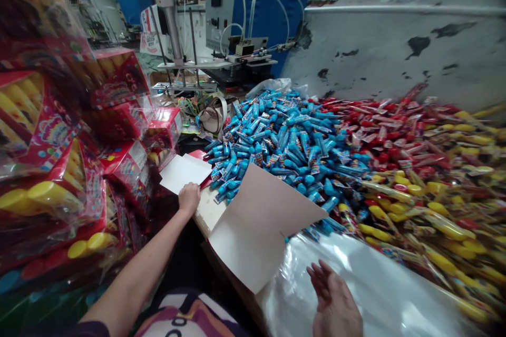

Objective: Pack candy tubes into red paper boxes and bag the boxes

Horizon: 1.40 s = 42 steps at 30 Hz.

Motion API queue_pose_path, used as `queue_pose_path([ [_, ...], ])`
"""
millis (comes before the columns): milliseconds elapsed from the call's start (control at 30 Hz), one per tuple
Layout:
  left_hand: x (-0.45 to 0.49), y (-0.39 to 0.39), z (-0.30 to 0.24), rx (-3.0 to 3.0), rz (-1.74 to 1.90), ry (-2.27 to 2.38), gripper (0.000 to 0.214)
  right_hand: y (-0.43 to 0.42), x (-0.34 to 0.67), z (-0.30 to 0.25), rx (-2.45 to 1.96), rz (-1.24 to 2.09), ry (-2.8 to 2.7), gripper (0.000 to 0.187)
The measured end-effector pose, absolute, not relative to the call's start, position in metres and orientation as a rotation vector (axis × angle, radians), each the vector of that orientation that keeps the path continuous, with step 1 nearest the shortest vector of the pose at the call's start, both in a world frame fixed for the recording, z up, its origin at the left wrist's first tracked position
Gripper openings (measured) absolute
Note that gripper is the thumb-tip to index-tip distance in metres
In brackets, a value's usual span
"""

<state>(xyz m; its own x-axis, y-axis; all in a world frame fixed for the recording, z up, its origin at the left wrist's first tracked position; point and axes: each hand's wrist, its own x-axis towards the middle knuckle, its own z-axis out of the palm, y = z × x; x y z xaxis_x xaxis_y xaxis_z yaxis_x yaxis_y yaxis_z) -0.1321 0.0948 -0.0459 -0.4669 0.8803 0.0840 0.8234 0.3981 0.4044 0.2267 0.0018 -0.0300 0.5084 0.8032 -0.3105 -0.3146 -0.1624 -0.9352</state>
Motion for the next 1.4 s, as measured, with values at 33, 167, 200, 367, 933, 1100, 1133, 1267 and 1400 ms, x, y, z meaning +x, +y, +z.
queue_pose_path([
  [33,-0.135,0.093,-0.038,1.523,0.634,2.530,0.021,0.000,0.225,-0.027,-1.416,1.031,-0.475,0.042],
  [167,-0.146,0.067,0.016,1.472,0.884,2.625,0.029,-0.011,0.207,-0.007,-1.439,1.076,-0.576,0.045],
  [200,-0.147,0.056,0.032,1.451,1.007,2.630,0.030,-0.013,0.198,-0.002,-1.437,1.133,-0.634,0.046],
  [367,-0.133,0.002,0.102,0.891,2.051,1.914,0.026,-0.008,0.139,0.019,-1.272,1.430,-1.030,0.048],
  [933,-0.086,-0.029,0.039,1.118,1.323,1.634,0.051,-0.034,0.135,0.017,-1.210,1.512,-1.099,0.049],
  [1100,-0.060,0.003,0.029,1.465,1.273,1.573,0.054,-0.036,0.144,-0.003,-1.385,1.156,-1.254,0.044],
  [1133,-0.055,0.010,0.028,1.494,1.278,1.546,0.050,-0.034,0.146,-0.006,-1.448,1.049,-1.275,0.044],
  [1267,-0.044,0.031,0.008,1.489,1.231,1.395,0.036,-0.022,0.157,-0.024,-1.681,0.678,-1.391,0.045],
  [1400,-0.044,0.034,-0.029,1.486,1.103,1.427,0.041,-0.026,0.160,-0.047,-1.735,0.733,-1.527,0.043],
])
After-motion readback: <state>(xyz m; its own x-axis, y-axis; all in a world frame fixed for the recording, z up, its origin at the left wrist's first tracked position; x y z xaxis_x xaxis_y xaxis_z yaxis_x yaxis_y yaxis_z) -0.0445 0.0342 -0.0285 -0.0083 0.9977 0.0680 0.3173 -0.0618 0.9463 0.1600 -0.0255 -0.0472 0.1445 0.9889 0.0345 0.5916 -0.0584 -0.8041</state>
